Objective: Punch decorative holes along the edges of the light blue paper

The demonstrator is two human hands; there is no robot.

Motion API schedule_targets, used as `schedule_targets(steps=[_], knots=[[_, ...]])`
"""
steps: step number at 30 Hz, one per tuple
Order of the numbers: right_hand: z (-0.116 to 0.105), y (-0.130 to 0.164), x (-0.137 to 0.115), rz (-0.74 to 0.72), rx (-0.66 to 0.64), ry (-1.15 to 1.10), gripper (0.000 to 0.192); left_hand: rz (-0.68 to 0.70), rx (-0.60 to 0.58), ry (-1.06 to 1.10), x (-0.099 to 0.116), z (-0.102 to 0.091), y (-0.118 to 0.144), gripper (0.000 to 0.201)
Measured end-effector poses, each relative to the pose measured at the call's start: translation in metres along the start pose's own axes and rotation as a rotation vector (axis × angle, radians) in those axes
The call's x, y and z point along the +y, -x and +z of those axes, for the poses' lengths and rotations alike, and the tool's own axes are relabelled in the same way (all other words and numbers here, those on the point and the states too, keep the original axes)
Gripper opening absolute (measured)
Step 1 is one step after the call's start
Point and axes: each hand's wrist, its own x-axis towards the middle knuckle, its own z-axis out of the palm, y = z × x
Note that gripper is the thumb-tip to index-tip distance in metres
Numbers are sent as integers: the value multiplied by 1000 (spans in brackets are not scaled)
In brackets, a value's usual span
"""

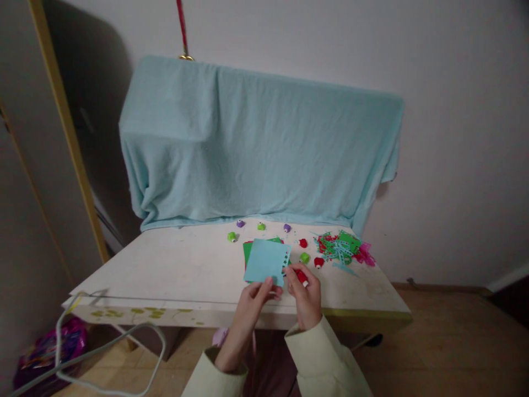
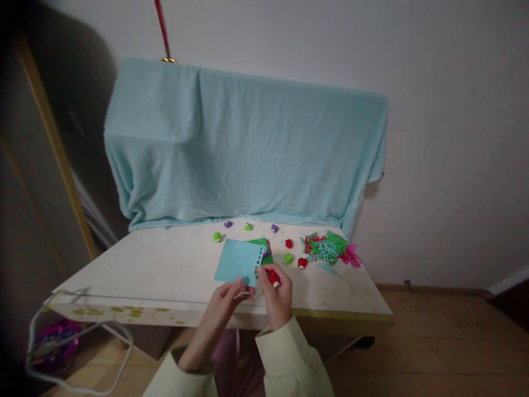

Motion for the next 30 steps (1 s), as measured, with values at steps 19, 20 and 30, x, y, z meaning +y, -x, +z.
schedule_targets(steps=[19, 20, 30], knots=[[-22, -17, 57, 312, -278, -24, 41, 154, -51, -560, -9, -57, -35, 47], [-22, -16, 60, 333, -274, -16, 45, 150, -52, -556, -9, -57, -34, 47], [-14, -12, 57, 306, -381, -24, 39, 158, -69, -628, -8, -57, -31, 46]])
